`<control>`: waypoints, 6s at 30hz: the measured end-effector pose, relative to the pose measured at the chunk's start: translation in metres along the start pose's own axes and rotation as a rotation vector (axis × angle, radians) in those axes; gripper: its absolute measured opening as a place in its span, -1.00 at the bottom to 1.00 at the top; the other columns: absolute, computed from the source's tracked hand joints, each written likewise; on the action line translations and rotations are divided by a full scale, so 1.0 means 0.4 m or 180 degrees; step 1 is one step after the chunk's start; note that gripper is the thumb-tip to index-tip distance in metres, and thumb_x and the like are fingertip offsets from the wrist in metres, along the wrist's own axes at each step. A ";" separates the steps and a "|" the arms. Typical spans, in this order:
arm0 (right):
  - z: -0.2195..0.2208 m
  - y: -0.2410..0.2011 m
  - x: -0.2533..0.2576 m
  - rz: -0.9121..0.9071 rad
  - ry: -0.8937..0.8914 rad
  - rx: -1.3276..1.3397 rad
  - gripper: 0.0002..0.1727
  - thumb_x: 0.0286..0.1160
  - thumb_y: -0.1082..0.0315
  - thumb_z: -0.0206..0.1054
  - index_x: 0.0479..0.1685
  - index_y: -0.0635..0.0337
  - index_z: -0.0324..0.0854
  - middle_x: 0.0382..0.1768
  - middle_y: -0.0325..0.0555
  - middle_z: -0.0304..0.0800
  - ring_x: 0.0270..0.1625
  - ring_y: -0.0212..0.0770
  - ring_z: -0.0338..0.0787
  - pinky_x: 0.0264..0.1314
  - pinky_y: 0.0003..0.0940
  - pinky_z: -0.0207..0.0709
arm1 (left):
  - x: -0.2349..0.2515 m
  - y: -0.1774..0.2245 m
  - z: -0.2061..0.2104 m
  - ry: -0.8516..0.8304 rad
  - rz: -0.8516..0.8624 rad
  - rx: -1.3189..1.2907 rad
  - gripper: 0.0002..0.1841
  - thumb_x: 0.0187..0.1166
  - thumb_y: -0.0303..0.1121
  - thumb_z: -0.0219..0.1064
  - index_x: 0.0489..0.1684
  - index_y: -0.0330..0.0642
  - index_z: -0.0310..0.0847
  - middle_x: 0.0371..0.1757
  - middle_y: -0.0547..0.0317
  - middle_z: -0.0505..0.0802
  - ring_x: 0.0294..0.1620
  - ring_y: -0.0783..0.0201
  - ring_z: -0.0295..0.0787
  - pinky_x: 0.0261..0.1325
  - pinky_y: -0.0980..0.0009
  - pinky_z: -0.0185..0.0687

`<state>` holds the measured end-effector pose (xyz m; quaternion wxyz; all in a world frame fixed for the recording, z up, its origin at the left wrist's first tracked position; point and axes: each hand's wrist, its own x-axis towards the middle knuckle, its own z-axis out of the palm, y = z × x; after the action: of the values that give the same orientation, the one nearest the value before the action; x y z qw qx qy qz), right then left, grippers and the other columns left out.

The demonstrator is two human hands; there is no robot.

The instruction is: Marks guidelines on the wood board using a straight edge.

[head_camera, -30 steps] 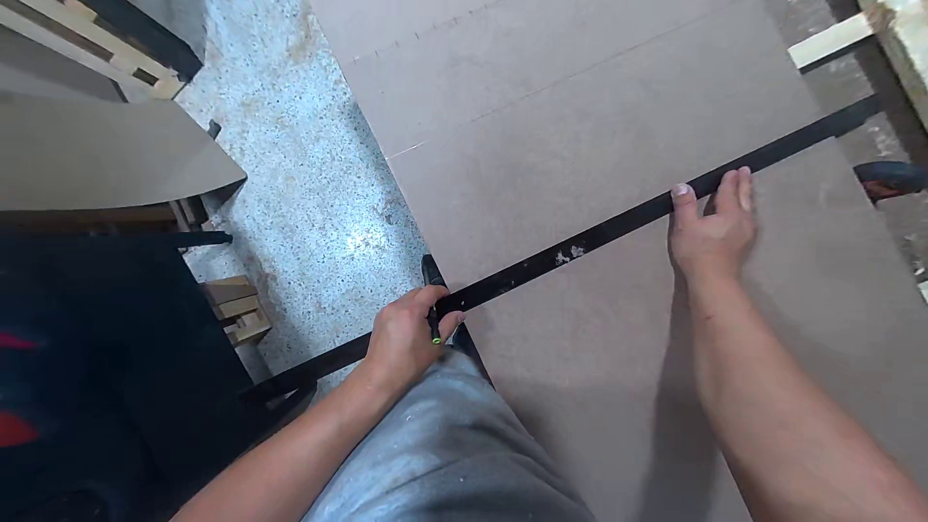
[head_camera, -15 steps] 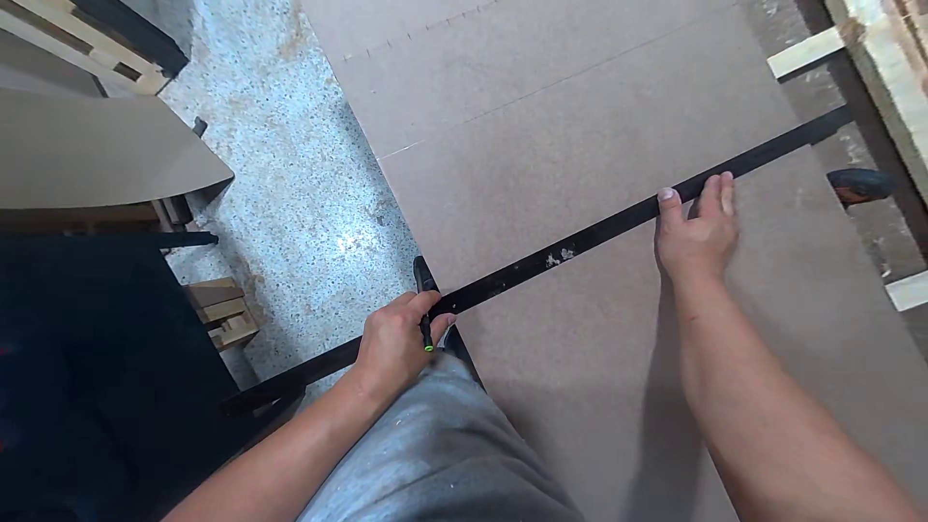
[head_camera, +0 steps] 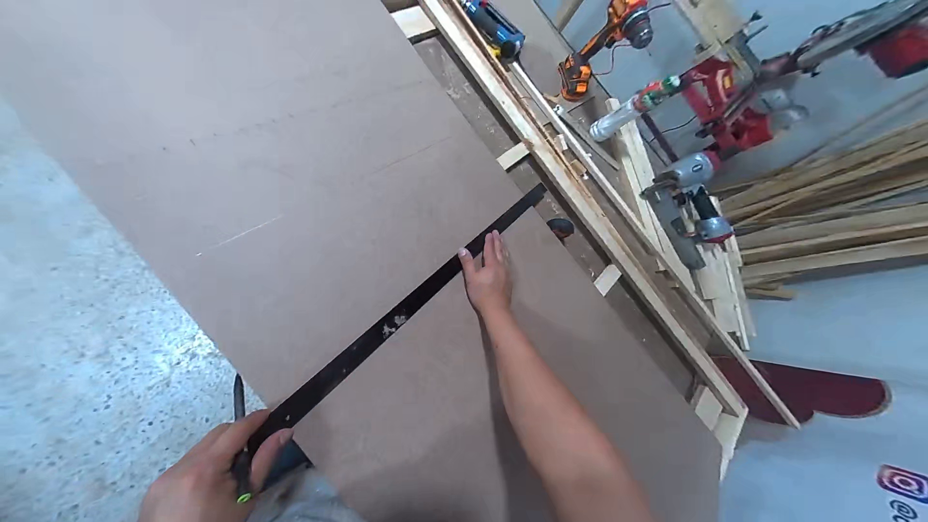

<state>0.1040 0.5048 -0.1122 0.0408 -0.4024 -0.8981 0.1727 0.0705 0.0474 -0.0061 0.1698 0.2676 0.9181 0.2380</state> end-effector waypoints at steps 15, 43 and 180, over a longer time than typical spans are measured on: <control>0.002 0.004 0.009 -0.0029 -0.0105 -0.0183 0.06 0.60 -0.55 -0.28 0.91 0.07 0.03 0.92 -0.19 -0.03 0.94 -0.20 -0.06 0.98 -0.09 -0.23 | 0.000 0.009 0.005 0.0050 -0.0016 0.0029 -0.52 0.60 0.13 0.38 0.04 -0.14 0.85 -0.19 -0.02 0.91 -0.28 0.07 0.88 -0.25 0.06 0.78; -0.002 0.007 0.009 -0.0016 -0.0100 -0.0100 0.05 0.59 -0.55 -0.22 0.89 0.06 0.10 0.90 -0.18 0.03 0.93 -0.17 -0.01 0.97 -0.03 -0.18 | 0.002 0.005 0.028 0.0361 0.0084 0.0097 -0.48 0.60 0.23 0.26 -0.02 -0.04 0.88 -0.26 0.13 0.91 -0.33 0.22 0.87 -0.32 0.20 0.79; -0.160 0.492 -0.300 -0.0438 -0.0511 0.0001 0.46 0.03 -0.87 -0.10 0.95 0.01 -0.15 0.95 -0.12 -0.21 0.97 -0.08 -0.23 0.97 0.12 -0.45 | -0.374 0.321 0.243 -0.0311 -0.0656 -0.0036 -0.69 0.54 0.06 0.48 0.03 0.12 0.83 -0.29 0.42 0.88 -0.34 0.46 0.80 -0.24 0.34 0.78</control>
<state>0.3379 0.5557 -0.1118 -0.0195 -0.3246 -0.9240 0.2013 0.2854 0.0909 0.0086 0.2394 0.1821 0.9300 0.2112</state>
